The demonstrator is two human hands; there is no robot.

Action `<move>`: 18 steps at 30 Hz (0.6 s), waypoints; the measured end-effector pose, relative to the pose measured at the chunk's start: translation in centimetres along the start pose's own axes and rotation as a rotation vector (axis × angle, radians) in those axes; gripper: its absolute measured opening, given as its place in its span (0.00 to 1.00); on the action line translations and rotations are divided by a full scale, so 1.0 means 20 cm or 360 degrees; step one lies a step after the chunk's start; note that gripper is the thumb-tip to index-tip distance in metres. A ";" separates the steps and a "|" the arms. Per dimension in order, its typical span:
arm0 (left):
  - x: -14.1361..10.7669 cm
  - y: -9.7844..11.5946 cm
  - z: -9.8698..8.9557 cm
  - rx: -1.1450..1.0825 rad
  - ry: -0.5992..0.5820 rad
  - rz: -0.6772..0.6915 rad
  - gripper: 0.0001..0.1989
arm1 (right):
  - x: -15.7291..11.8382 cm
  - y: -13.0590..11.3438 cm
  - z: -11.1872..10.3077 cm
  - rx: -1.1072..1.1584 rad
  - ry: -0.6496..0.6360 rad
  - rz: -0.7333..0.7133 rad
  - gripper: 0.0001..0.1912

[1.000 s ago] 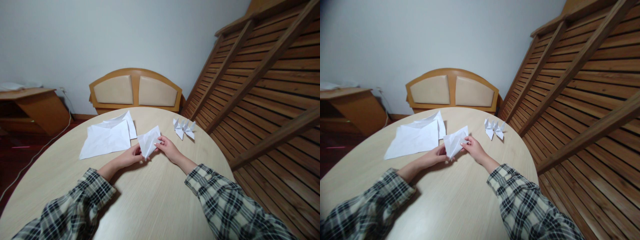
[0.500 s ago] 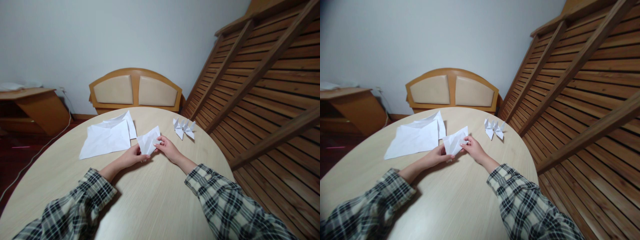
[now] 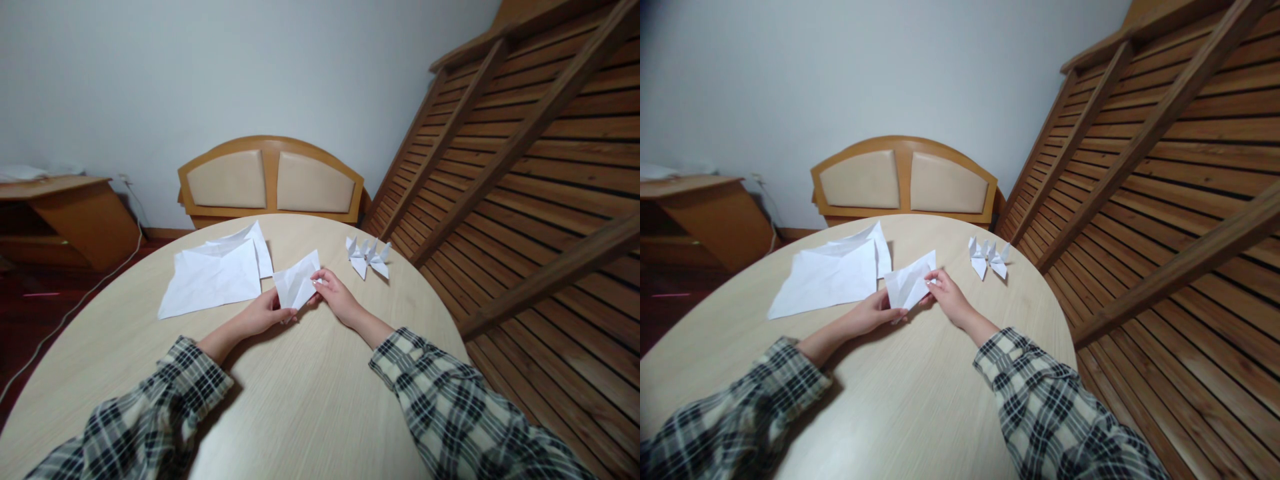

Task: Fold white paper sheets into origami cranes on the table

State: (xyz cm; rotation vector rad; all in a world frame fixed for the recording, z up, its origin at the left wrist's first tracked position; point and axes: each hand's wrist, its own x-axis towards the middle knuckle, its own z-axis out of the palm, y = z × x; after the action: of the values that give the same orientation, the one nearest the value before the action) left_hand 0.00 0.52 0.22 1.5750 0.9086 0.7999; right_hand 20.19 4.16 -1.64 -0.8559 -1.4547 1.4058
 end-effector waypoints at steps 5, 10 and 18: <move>0.00 -0.01 -0.01 0.0039 -0.0028 0.0037 0.16 | 0.00 -0.01 0.00 0.0012 0.0026 0.0010 0.11; 0.00 -0.01 -0.01 0.0022 -0.0039 0.0076 0.16 | -0.01 -0.01 0.00 -0.0010 0.0028 0.0027 0.10; 0.01 0.01 0.00 -0.0252 0.0170 0.0000 0.27 | 0.00 0.00 -0.01 -0.0044 0.0035 0.0016 0.09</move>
State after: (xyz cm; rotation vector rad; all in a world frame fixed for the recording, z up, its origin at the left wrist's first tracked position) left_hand 0.04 0.72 0.35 1.4050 0.8990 0.9401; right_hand 20.32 4.22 -1.63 -0.8950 -1.4580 1.3823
